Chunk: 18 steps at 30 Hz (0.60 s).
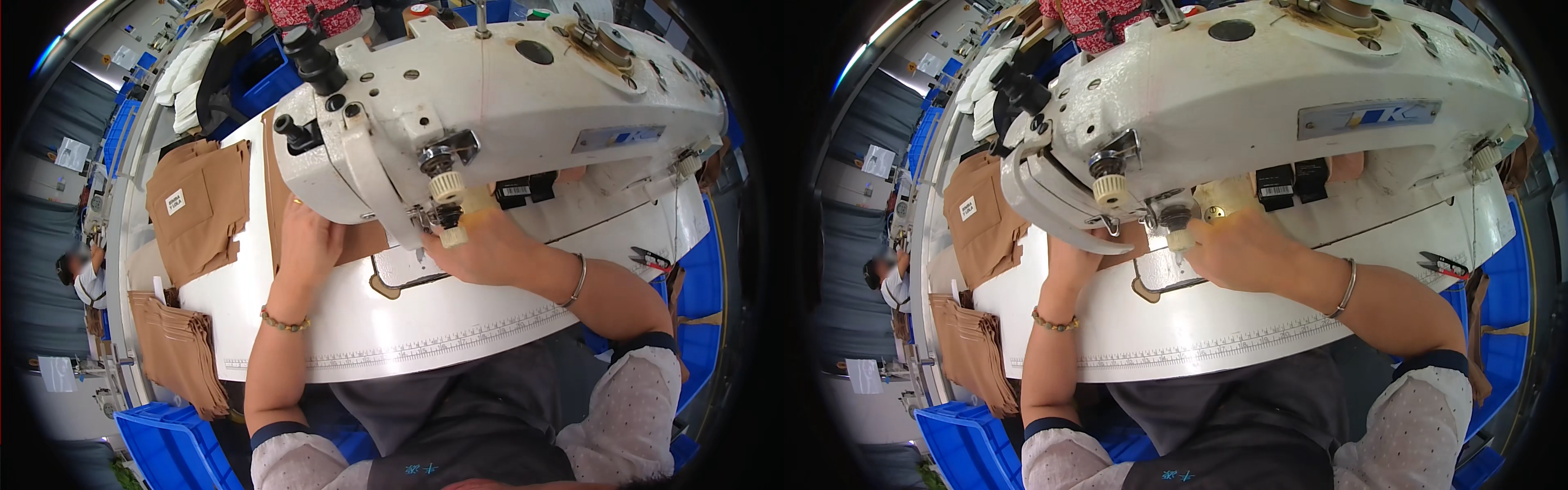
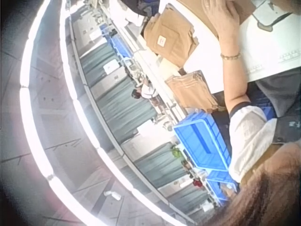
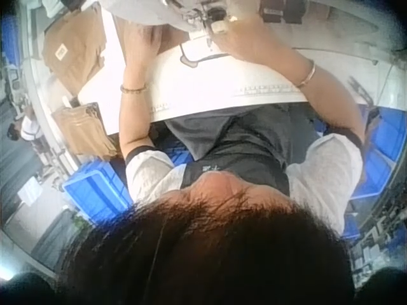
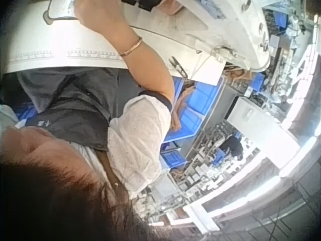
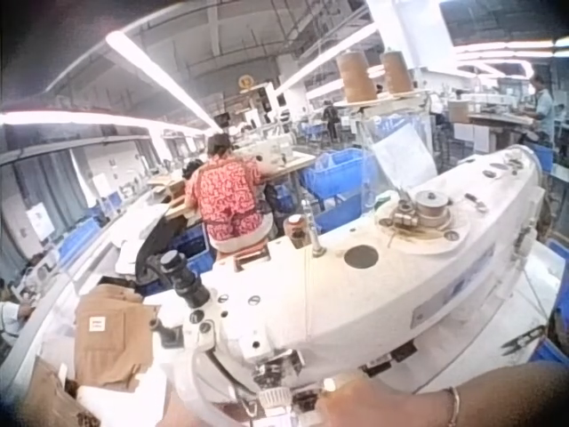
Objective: Sewing small leather pockets or panels using an industrial sewing machine.
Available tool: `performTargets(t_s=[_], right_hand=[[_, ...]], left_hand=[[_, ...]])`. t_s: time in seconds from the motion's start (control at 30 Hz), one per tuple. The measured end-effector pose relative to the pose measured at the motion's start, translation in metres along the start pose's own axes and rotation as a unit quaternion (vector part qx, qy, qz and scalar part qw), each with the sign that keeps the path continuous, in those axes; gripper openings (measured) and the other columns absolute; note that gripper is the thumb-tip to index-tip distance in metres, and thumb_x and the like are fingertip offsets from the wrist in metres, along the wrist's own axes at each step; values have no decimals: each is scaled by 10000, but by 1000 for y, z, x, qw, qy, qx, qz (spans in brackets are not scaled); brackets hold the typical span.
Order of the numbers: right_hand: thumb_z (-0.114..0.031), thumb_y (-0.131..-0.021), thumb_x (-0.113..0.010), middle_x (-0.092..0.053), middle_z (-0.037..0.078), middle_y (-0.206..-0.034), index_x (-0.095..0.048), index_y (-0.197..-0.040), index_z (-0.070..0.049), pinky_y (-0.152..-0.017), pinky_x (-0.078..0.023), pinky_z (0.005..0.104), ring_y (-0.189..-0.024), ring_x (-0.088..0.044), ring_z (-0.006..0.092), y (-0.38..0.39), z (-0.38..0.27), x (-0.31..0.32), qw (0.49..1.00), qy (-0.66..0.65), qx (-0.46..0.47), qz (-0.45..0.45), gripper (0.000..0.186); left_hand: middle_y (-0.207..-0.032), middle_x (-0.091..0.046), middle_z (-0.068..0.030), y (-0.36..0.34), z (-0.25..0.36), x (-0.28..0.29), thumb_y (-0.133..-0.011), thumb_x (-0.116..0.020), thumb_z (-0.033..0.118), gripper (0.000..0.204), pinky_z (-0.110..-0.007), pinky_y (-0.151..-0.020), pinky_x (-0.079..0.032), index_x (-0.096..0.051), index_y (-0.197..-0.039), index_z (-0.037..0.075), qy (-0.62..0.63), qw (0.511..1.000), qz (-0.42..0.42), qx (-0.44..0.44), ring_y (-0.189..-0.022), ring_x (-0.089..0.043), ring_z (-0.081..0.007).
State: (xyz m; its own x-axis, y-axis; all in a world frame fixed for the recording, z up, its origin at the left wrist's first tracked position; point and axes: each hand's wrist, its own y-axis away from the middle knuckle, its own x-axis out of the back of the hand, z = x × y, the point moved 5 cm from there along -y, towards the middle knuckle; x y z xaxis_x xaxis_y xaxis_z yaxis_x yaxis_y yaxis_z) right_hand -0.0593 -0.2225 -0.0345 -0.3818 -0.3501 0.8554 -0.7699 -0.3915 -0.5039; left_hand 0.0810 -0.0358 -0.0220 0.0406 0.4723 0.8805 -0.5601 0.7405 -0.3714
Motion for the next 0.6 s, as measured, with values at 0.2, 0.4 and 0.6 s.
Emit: performTargets(t_s=[0.2,0.4,0.6], right_hand=[[-212,-811,-713,-634,78,-922,-654,-878,-55,-677,-552,399,-804,-674,234,3,-20,2,988,-73,97,-95,181],[-374,-732,-799,-624,87,-1072,-616,-1143,-17,-918,-500,368,-1014,-608,254,4,-43,8,955,-209,207,-45,575],[-403,-805,-731,-648,115,-1093,-630,-1153,2,-959,-502,372,-1064,-620,260,10,-49,3,956,-155,226,-106,543]], left_hand=[[-1090,-679,-149,26,18,8,-880,-747,287,311,-431,-823,-555,-712,-1055,33,-119,988,-63,74,-981,-667,-353],[-1035,-664,-104,46,88,19,-882,-711,429,433,-349,-627,-559,-687,-1077,43,-284,887,-296,212,-779,-695,-273],[-921,-660,-77,20,87,6,-829,-810,314,382,-360,-650,-518,-693,-1112,85,-67,997,-23,-43,-783,-651,-288]])
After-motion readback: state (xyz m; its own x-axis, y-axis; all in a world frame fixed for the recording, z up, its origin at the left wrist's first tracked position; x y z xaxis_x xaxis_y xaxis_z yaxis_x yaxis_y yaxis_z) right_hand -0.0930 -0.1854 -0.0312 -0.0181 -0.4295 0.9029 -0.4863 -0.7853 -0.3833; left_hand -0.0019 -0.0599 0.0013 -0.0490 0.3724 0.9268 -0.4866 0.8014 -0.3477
